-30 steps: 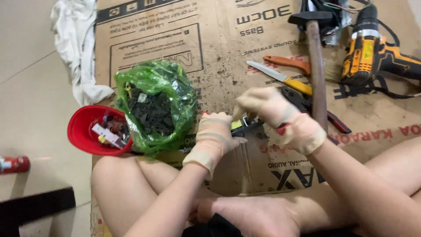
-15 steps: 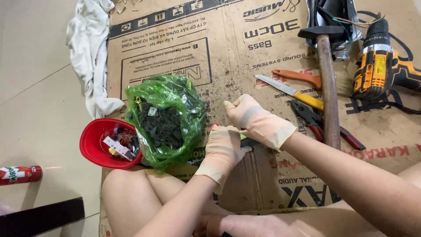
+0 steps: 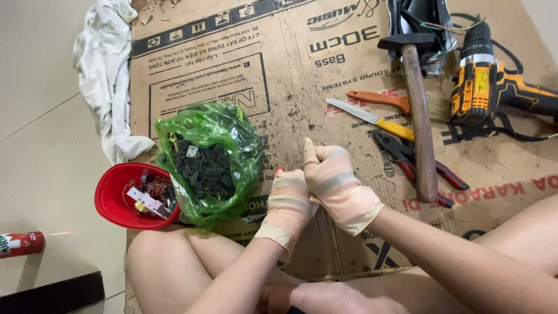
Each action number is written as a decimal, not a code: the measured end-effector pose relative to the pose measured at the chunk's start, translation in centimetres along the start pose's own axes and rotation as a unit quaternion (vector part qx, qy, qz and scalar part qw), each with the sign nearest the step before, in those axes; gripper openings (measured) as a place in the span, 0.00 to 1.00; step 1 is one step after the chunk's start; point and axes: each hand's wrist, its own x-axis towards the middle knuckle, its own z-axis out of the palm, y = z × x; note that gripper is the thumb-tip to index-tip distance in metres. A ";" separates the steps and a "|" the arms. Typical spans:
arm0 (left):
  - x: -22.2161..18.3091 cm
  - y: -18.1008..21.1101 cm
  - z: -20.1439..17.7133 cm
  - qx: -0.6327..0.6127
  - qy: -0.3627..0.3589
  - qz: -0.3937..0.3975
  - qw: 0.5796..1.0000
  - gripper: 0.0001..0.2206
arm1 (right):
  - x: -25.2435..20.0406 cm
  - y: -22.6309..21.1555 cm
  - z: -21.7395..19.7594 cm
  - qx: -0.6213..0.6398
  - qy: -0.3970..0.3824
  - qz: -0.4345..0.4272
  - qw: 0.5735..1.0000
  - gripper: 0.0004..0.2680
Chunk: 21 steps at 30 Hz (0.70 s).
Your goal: The person sits on a cardboard sheet and uses a hammer and pliers to forcefully dismantle a small electronic component. They repeatedly strike the component to break it apart and use pliers to pull off pieces, placing the debris into a red bowl.
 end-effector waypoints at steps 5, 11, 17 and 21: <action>0.0 -0.1 0.7 0.020 0.001 0.021 1.000 0.15 | -2.5 1.5 0.3 0.023 0.110 -0.107 0.988 0.18; -0.4 -0.2 0.4 0.011 0.051 0.025 0.998 0.20 | -3.0 2.3 0.4 0.031 0.131 -0.203 0.970 0.20; -2.0 0.3 -1.9 0.009 0.048 0.031 0.998 0.22 | -2.7 2.0 0.1 0.030 0.073 -0.182 0.980 0.22; -1.0 -0.1 -0.6 0.016 0.092 0.055 0.994 0.19 | -0.5 3.2 -1.2 0.017 0.047 -0.167 0.985 0.23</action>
